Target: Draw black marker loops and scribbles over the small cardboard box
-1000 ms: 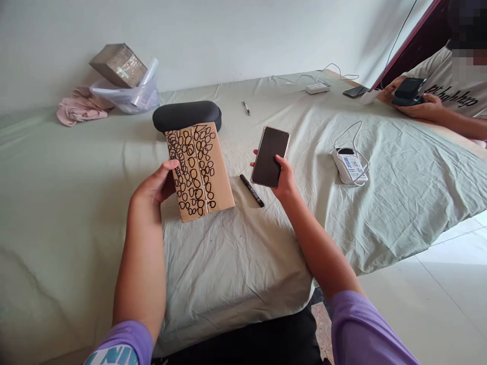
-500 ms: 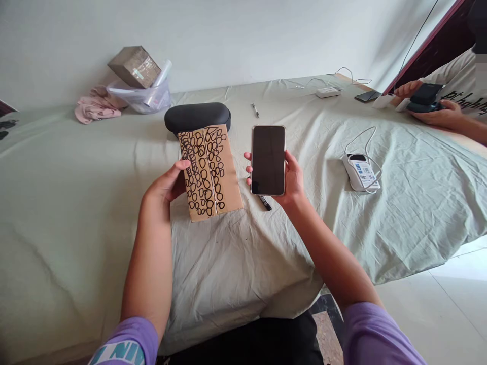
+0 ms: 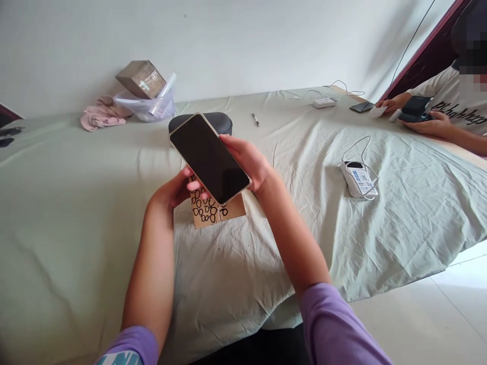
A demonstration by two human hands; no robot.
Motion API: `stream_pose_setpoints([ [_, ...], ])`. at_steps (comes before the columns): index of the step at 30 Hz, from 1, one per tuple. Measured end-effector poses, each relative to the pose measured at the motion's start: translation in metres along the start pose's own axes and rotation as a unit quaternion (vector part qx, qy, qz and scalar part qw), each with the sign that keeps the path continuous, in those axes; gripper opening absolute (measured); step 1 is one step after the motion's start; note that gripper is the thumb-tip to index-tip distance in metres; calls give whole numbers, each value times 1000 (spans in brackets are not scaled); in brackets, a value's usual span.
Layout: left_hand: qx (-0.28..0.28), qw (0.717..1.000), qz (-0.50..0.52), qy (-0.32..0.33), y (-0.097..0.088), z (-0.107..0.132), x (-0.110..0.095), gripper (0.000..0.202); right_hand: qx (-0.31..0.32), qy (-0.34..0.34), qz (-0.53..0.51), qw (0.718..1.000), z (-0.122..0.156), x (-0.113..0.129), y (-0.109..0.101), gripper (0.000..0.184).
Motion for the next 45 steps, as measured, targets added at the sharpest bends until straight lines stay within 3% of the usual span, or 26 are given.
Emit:
stream_pose_setpoints([
  [3,-25,1000,1,-11,-2,0,2,74,0,45,-8,999,8,0,-14,43],
  [6,-43,999,-4,-2,-5,0,4,70,2,31,16,999,13,-4,-29,48],
  [11,-44,999,-2,1,-2,3,5,71,106,-35,38,993,7,-13,-39,60],
  [14,-21,1000,9,1,2,4,4,70,119,-21,43,992,1,-22,-42,63],
  [18,-28,1000,14,2,-3,3,5,71,70,-4,42,997,0,-29,-48,63],
  [24,-38,999,17,2,-9,-1,9,76,-14,-26,55,998,3,-19,-59,68],
  [29,-73,997,8,8,-15,-1,10,82,-153,-71,79,983,-1,-7,-103,58],
  [35,-74,997,5,-5,-16,0,11,95,-342,-70,123,929,-2,-27,-175,19],
  [37,-67,998,5,-5,-15,0,10,97,-427,-22,205,880,-1,-36,-191,12],
  [39,-58,998,7,-3,-14,1,10,100,-484,48,306,819,1,-46,-202,17],
  [41,-51,999,8,0,-13,1,9,102,-499,98,377,774,0,-54,-209,19],
  [45,-45,999,7,3,-12,1,9,100,-501,149,445,727,-2,-67,-219,21],
])
Point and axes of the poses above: each hand's wrist, its own z-axis away from the middle knuckle, its own y-axis out of the palm, x = y × z, the point moved 5 cm from there along -z, towards the middle knuckle, and after that the axes turned 13 degrees about z, right-handed, at the moved point
